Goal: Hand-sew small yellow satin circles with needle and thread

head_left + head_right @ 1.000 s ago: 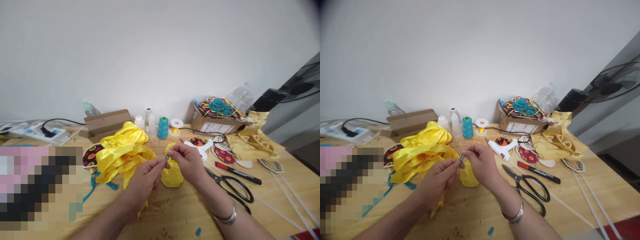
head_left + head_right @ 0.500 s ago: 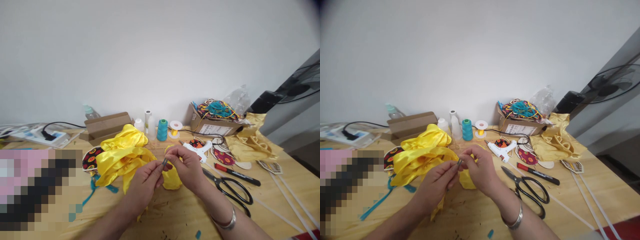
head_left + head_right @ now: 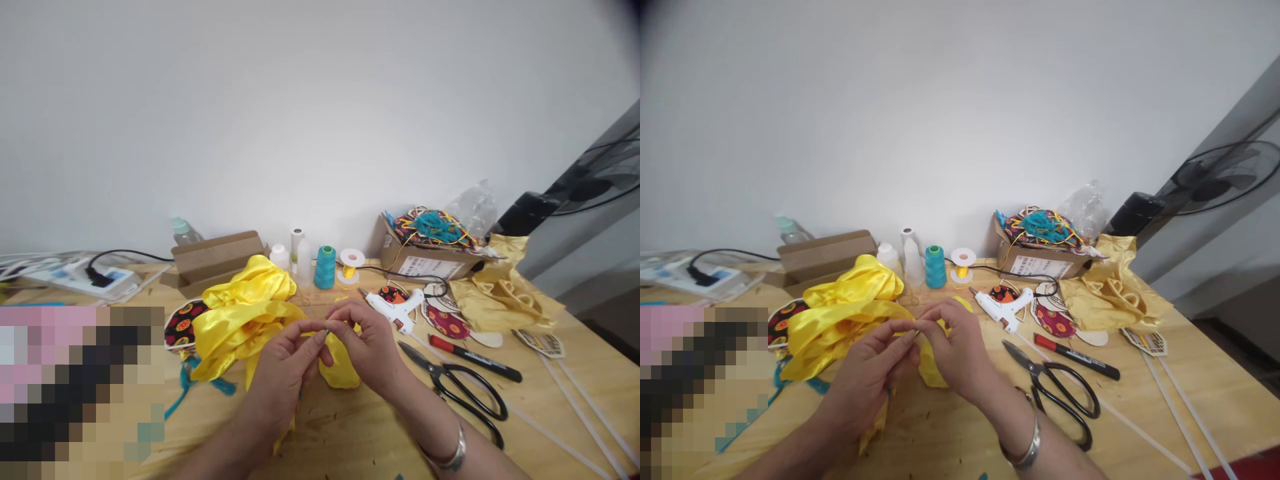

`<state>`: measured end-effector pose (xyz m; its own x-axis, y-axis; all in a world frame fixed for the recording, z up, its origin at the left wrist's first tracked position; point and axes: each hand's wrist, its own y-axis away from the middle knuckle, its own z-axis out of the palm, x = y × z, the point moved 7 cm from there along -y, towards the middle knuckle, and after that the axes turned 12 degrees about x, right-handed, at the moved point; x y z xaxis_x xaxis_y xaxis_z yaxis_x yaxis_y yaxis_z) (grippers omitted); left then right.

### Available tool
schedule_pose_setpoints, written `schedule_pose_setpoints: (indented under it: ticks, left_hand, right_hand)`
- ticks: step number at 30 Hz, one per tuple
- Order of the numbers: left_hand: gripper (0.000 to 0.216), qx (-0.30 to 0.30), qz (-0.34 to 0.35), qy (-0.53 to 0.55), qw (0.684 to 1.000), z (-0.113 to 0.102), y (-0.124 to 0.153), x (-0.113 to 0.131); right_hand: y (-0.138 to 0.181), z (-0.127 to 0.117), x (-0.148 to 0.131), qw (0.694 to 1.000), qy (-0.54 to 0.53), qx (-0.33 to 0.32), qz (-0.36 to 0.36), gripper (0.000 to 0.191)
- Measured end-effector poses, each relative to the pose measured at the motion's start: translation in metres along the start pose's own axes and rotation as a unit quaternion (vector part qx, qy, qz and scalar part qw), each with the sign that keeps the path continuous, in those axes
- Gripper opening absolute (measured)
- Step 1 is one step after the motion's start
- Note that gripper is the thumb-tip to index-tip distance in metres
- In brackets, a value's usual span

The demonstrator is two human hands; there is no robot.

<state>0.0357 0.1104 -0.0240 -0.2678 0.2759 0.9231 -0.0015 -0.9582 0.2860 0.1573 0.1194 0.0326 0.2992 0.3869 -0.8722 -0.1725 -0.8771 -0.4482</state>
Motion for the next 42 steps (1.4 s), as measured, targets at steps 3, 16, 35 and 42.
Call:
schedule_pose_setpoints:
  ticks: [3, 16, 35, 42]
  left_hand:
    - [0.024, 0.004, -0.002, 0.0, 1.0, -0.001, -0.002, -0.002]
    - [0.024, -0.025, -0.002, 0.02, 0.999, 0.002, -0.001, 0.003]
    - [0.016, -0.018, -0.046, 0.094, 0.994, 0.0, -0.002, -0.001]
    - [0.021, -0.03, -0.054, 0.081, 0.995, 0.002, -0.001, -0.002]
  right_hand:
    - [-0.001, 0.001, 0.001, 1.0, 0.007, 0.003, -0.013, 0.014]
    - [-0.001, 0.003, 0.005, 1.0, 0.002, -0.023, -0.01, 0.012]
    - [0.001, 0.007, 0.019, 0.996, 0.019, -0.052, 0.064, 0.015]
    - [0.001, 0.007, 0.017, 0.996, 0.016, -0.064, 0.06, 0.014]
